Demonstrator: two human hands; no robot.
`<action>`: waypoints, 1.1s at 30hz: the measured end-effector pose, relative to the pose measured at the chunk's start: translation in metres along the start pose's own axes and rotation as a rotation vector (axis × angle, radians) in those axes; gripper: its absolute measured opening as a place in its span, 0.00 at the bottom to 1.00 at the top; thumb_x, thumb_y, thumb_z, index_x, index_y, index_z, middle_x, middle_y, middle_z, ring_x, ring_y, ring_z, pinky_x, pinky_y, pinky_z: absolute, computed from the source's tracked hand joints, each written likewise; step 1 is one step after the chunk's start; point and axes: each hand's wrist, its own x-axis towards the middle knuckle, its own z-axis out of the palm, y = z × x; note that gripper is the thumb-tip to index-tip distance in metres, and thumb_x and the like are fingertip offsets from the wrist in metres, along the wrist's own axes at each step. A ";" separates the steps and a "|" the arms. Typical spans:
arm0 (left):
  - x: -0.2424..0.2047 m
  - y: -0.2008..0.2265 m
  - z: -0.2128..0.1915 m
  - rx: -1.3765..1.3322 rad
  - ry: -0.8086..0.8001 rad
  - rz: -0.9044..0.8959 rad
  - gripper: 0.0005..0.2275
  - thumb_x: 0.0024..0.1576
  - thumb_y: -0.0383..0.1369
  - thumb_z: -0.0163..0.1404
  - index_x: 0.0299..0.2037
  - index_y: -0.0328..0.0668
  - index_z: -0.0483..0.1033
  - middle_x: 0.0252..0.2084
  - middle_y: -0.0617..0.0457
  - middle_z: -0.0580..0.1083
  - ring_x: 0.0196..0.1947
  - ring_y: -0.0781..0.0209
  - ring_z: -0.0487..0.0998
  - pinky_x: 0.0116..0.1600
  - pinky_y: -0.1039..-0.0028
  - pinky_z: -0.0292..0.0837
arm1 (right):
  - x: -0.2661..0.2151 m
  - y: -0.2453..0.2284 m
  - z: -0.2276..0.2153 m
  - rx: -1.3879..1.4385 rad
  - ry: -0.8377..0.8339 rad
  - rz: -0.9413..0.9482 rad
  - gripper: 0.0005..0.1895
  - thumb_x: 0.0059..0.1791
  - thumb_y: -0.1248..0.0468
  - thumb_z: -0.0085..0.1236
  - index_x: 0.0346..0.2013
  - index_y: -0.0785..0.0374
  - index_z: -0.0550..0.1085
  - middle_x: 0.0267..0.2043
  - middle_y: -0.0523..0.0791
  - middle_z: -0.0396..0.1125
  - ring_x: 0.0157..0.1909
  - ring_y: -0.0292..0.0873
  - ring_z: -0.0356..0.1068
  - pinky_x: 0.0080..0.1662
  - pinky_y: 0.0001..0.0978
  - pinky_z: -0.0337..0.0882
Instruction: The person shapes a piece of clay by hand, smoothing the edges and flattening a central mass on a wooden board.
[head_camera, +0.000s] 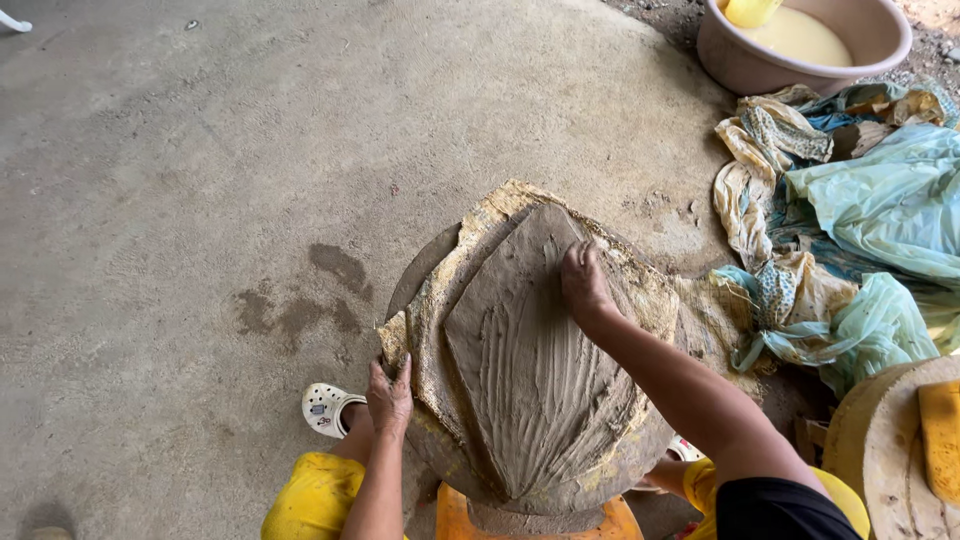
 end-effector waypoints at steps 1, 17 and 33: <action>0.007 -0.006 0.003 0.040 0.001 0.001 0.38 0.60 0.50 0.52 0.70 0.24 0.56 0.68 0.24 0.62 0.67 0.34 0.67 0.70 0.60 0.63 | 0.000 -0.009 0.005 -0.099 0.020 0.012 0.42 0.49 0.57 0.64 0.71 0.71 0.56 0.75 0.59 0.45 0.74 0.61 0.44 0.72 0.52 0.45; -0.014 -0.058 0.024 -0.854 -0.039 -0.166 0.28 0.67 0.41 0.42 0.74 0.37 0.49 0.70 0.46 0.60 0.65 0.61 0.68 0.64 0.71 0.72 | -0.127 -0.025 0.016 0.561 -0.019 -0.199 0.21 0.63 0.60 0.41 0.42 0.73 0.77 0.44 0.52 0.74 0.45 0.44 0.71 0.57 0.54 0.65; -0.078 -0.033 0.029 0.034 0.230 -0.040 0.41 0.60 0.57 0.48 0.68 0.22 0.56 0.67 0.22 0.63 0.66 0.30 0.66 0.70 0.55 0.61 | -0.123 -0.116 0.107 1.741 0.553 0.762 0.07 0.47 0.66 0.65 0.40 0.62 0.83 0.43 0.47 0.77 0.38 0.42 0.78 0.44 0.33 0.79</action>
